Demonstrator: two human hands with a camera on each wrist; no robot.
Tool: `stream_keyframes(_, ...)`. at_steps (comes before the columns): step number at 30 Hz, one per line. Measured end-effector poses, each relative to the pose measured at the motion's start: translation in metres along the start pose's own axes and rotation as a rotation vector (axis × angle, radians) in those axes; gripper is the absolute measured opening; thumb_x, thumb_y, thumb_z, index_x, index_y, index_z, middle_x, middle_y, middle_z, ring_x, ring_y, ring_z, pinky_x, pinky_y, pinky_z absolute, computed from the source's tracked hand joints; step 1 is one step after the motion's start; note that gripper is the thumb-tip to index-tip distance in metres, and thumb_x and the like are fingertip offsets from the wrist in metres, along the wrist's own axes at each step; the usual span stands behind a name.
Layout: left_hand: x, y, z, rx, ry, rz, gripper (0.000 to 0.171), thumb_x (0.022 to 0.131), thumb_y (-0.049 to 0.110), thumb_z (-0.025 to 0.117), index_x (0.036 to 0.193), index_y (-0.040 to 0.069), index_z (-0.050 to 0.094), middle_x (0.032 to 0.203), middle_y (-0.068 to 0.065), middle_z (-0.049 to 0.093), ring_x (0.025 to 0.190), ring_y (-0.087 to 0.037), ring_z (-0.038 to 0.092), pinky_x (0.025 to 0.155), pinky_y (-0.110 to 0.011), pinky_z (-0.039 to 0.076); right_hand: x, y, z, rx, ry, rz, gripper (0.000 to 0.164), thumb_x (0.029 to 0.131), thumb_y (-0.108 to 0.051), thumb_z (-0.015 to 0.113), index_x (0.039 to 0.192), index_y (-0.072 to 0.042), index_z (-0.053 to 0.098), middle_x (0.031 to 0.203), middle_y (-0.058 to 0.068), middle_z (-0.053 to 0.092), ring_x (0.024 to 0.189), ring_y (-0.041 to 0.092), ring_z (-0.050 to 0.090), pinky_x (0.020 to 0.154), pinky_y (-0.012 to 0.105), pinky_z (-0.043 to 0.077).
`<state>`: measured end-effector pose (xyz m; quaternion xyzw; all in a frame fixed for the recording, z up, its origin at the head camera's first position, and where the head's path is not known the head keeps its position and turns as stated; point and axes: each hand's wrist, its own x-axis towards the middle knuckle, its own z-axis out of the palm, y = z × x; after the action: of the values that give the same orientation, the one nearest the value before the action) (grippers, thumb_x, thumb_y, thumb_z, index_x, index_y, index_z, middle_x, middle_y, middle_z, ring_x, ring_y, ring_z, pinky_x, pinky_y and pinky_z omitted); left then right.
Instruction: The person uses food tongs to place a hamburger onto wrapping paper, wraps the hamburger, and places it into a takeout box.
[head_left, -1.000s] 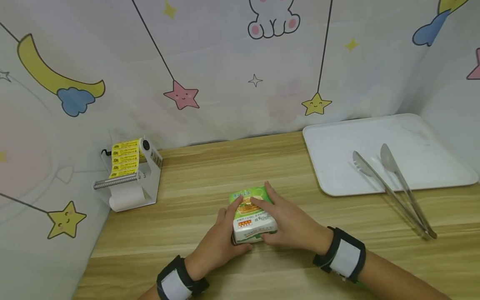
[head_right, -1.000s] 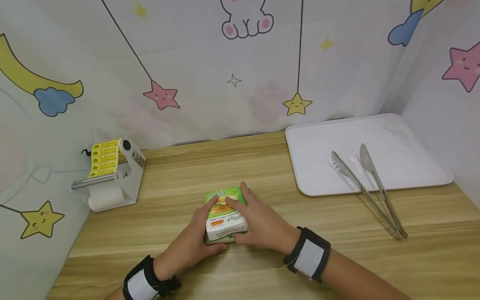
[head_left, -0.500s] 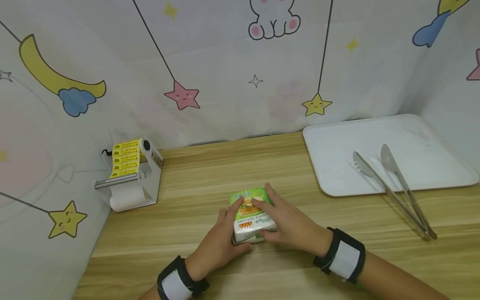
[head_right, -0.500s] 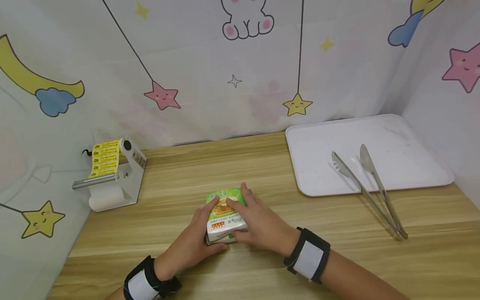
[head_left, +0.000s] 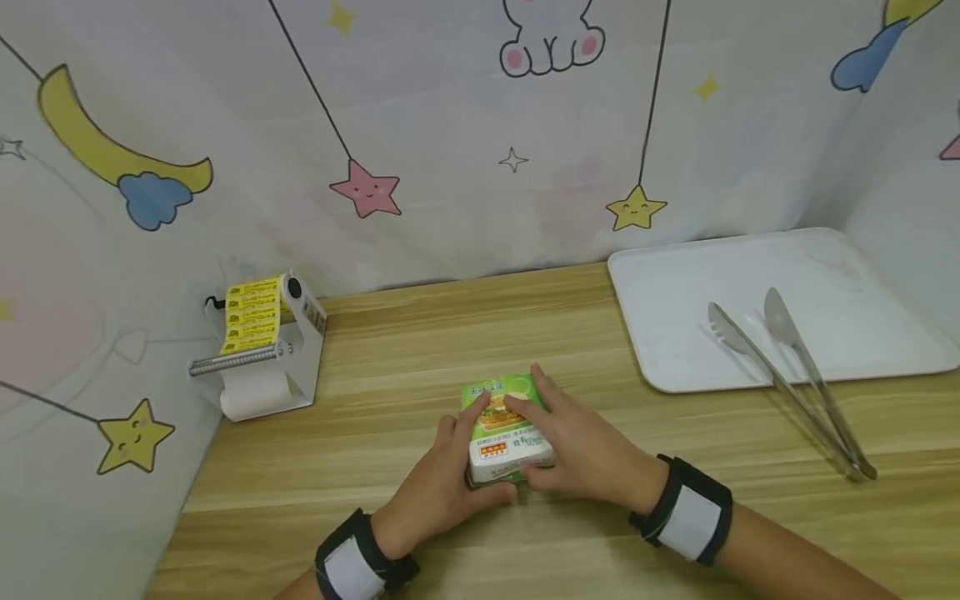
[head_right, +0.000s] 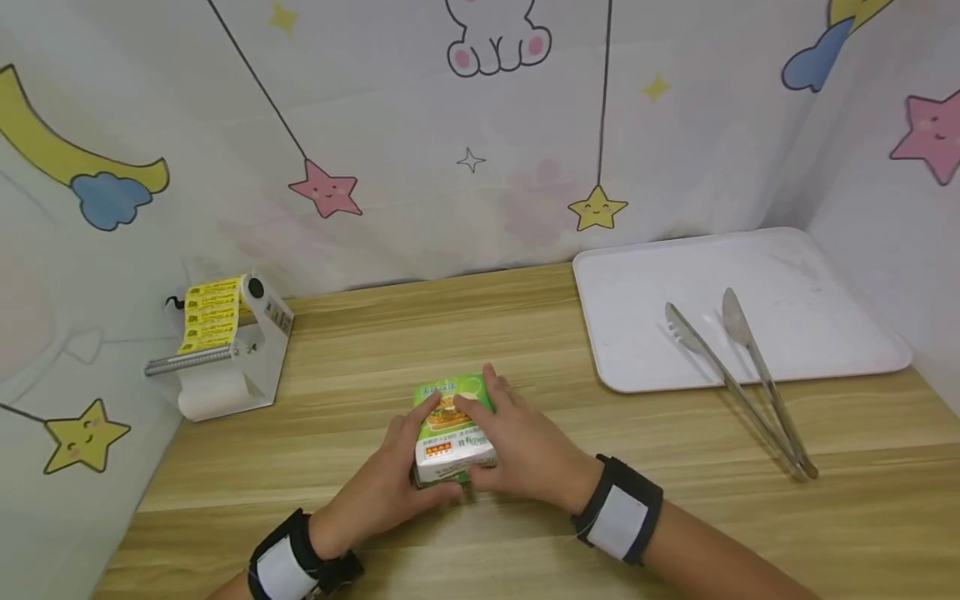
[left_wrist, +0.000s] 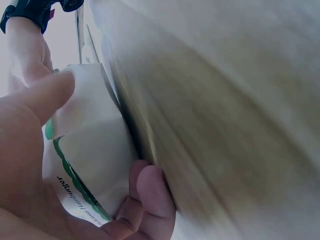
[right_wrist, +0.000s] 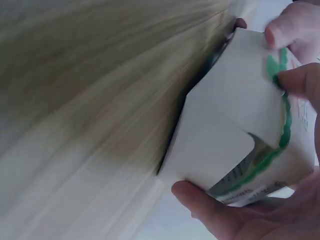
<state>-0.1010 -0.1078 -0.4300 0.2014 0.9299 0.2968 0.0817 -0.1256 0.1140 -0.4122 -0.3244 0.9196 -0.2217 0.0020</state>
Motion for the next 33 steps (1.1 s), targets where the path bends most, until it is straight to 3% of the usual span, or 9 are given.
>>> stream_keyframes(6, 0.0011, 0.0019, 0.0005, 0.013, -0.003, -0.014, 0.109, 0.073, 0.045, 0.077, 0.150, 0.032, 0.001, 0.116, -0.011, 0.040, 0.086, -0.013, 0.052, 0.077, -0.030, 0.049, -0.0010, 0.0029, 0.0000, -0.078, -0.002, -0.037, 0.092, 0.066, -0.054, 0.077, 0.143, -0.020, 0.038, 0.150, 0.026, 0.019, 0.124, 0.034, 0.045, 0.086, 0.039, 0.050)
stream_keyframes(13, 0.0027, 0.0040, -0.0001, -0.005, -0.003, -0.019, 0.113, 0.071, 0.039, 0.081, 0.150, 0.032, 0.001, 0.112, -0.009, 0.040, 0.086, -0.014, 0.051, 0.078, -0.030, 0.048, 0.0002, 0.0070, 0.0005, -0.044, 0.033, -0.047, 0.086, 0.067, -0.047, 0.077, 0.141, -0.021, 0.041, 0.148, 0.027, 0.023, 0.113, 0.031, 0.054, 0.075, 0.035, 0.053)
stream_keyframes(25, 0.0026, 0.0037, 0.0005, -0.007, -0.005, -0.021, 0.118, 0.067, 0.038, 0.084, 0.150, 0.033, 0.001, 0.113, -0.009, 0.040, 0.090, -0.015, 0.052, 0.081, -0.032, 0.049, 0.0020, 0.0042, 0.0013, -0.030, 0.041, -0.026, 0.080, 0.068, -0.044, 0.077, 0.138, -0.022, 0.045, 0.148, 0.027, 0.023, 0.117, 0.033, 0.051, 0.079, 0.037, 0.052)
stream_keyframes(33, 0.0014, 0.0028, 0.0023, 0.019, 0.017, 0.005, 0.107, 0.075, 0.045, 0.076, 0.150, 0.031, 0.002, 0.113, -0.010, 0.041, 0.086, -0.013, 0.051, 0.077, -0.030, 0.048, 0.0014, 0.0029, 0.0029, -0.062, 0.074, -0.039, 0.075, 0.070, -0.045, 0.076, 0.136, -0.021, 0.048, 0.146, 0.027, 0.027, 0.116, 0.034, 0.052, 0.079, 0.038, 0.053)
